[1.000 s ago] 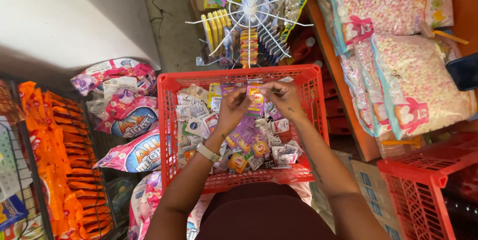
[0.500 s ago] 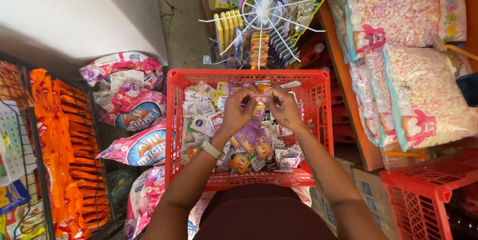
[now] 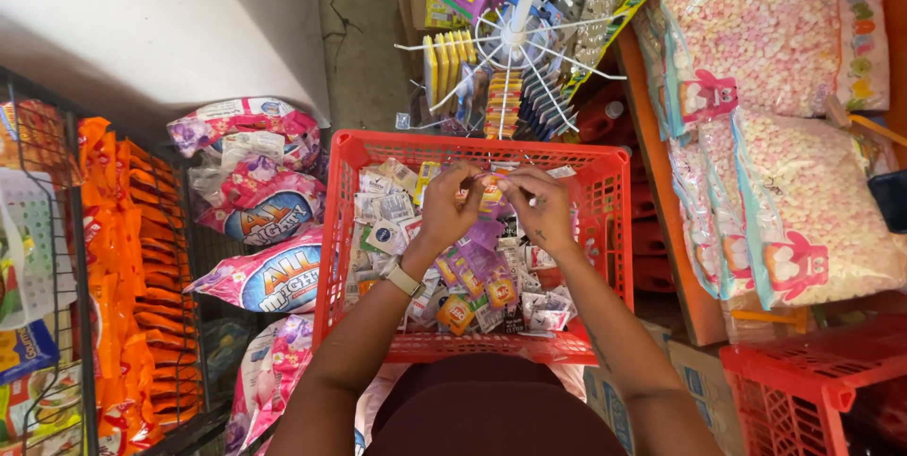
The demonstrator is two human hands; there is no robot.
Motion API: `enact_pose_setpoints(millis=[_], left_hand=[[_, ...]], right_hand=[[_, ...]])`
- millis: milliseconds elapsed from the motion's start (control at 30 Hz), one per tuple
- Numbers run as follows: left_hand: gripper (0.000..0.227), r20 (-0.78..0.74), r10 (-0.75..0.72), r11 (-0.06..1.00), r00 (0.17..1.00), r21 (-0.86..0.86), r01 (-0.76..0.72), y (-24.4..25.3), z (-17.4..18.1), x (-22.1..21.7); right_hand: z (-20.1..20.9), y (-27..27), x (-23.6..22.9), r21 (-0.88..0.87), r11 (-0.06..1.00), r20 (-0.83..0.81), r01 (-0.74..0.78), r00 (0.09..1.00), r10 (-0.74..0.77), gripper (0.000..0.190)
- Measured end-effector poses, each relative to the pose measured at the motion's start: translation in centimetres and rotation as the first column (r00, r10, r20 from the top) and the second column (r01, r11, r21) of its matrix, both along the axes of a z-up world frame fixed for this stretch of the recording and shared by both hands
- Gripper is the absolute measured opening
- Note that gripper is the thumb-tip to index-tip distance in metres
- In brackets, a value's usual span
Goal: The person is hanging small packets of products from a red basket onto a rotating wire display rack.
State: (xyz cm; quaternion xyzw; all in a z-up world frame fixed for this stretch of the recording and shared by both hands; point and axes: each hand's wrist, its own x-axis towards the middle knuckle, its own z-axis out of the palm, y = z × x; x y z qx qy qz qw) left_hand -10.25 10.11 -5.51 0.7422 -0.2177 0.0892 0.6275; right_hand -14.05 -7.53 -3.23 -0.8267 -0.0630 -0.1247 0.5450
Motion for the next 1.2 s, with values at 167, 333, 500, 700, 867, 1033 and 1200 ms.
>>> enact_pose_setpoints(millis=[167, 333, 500, 700, 867, 1033, 1200], left_hand=[[0.017, -0.252, -0.109, 0.975, 0.962, -0.216, 0.053, -0.8, 3.1, 0.9], [0.02, -0.04, -0.092, 0.961, 0.995, -0.264, 0.078, -1.8, 11.2, 3.1], [0.017, 0.15, 0.018, 0.908, 0.989, -0.417, 0.047, -3.5, 17.4, 5.5], [0.009, 0.244, 0.058, 0.917, 0.968, -0.395, 0.045, -4.1, 18.5, 7.4], [0.011, 0.274, 0.078, 0.941, 0.959, -0.337, 0.02, -4.3, 18.0, 7.9], [0.019, 0.325, 0.095, 0.963, 0.941, -0.27, -0.004, -4.5, 18.0, 8.7], [0.042, 0.403, 0.1, 0.995, 0.91, -0.02, -0.101, -5.7, 15.9, 11.3]], right_hand=[[3.6, -0.8, 1.0, 0.099, 0.994, 0.018, 0.037, 0.999, -0.039, 0.01], [10.6, -1.3, 2.8, 0.296, 0.955, 0.096, 0.031, 0.993, -0.062, 0.013], [15.5, -1.5, 4.7, 0.329, 0.944, 0.384, 0.016, 0.911, -0.149, 0.006], [17.7, -1.2, 6.5, 0.26, 0.963, 0.409, 0.071, 0.895, -0.176, 0.013], [17.6, -1.4, 7.0, 0.243, 0.966, 0.409, 0.088, 0.894, -0.184, 0.014], [16.9, -2.3, 7.9, 0.183, 0.977, 0.435, 0.107, 0.883, -0.178, 0.015], [16.7, -2.9, 10.1, -0.029, 0.988, 0.426, 0.151, 0.896, -0.124, 0.03]])
